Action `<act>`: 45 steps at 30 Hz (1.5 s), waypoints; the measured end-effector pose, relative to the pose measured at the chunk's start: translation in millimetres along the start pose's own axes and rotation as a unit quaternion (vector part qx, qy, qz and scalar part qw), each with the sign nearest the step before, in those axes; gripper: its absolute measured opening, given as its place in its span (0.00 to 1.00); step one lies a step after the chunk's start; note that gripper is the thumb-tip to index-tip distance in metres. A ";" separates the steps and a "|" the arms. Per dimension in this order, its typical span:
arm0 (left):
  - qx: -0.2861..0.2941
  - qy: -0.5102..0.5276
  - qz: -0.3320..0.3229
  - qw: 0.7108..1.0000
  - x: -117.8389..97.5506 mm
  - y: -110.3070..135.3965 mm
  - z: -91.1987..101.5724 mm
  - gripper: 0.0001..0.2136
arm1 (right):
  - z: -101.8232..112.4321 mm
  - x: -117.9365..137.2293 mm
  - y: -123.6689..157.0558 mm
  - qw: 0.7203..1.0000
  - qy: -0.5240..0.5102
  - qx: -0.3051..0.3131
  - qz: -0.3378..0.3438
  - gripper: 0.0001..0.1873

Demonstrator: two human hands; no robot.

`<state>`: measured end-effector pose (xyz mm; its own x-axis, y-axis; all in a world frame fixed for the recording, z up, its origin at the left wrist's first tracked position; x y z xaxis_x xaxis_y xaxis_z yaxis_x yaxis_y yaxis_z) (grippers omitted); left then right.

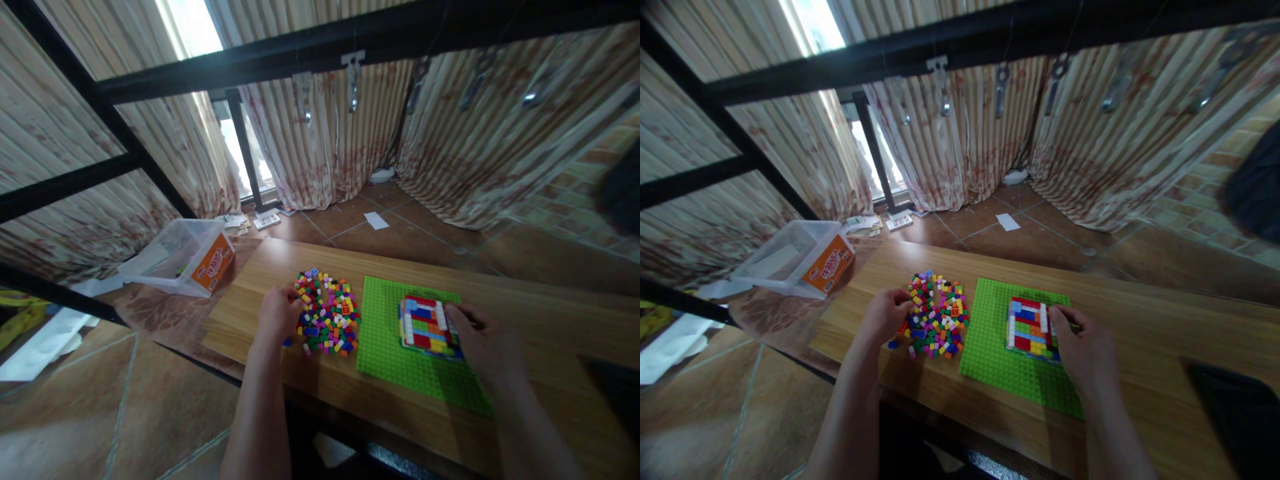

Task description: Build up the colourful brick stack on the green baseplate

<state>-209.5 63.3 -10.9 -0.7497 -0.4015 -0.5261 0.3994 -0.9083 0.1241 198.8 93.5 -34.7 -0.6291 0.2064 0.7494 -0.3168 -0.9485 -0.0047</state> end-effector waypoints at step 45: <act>0.037 0.127 -0.051 0.990 -8.0 3.1 -4.1 0.04 | -0.7 4.9 1.6 0.999 -0.030 -0.002 0.016 0.24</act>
<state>-200.1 64.1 -9.8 -0.6238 -0.2738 -0.7320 0.2815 -0.9525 0.1164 194.7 93.1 -31.5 -0.5954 0.1609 0.7871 -0.2995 -0.9536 -0.0316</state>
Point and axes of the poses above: each hand's wrist, its own y-axis away from the middle knuckle, its own z-axis out of the back of the hand, x = y × z, the point moved 9 cm from there along -y, towards the middle knuckle, and after that the axes turned 3 degrees about x, right-handed, at the moved point
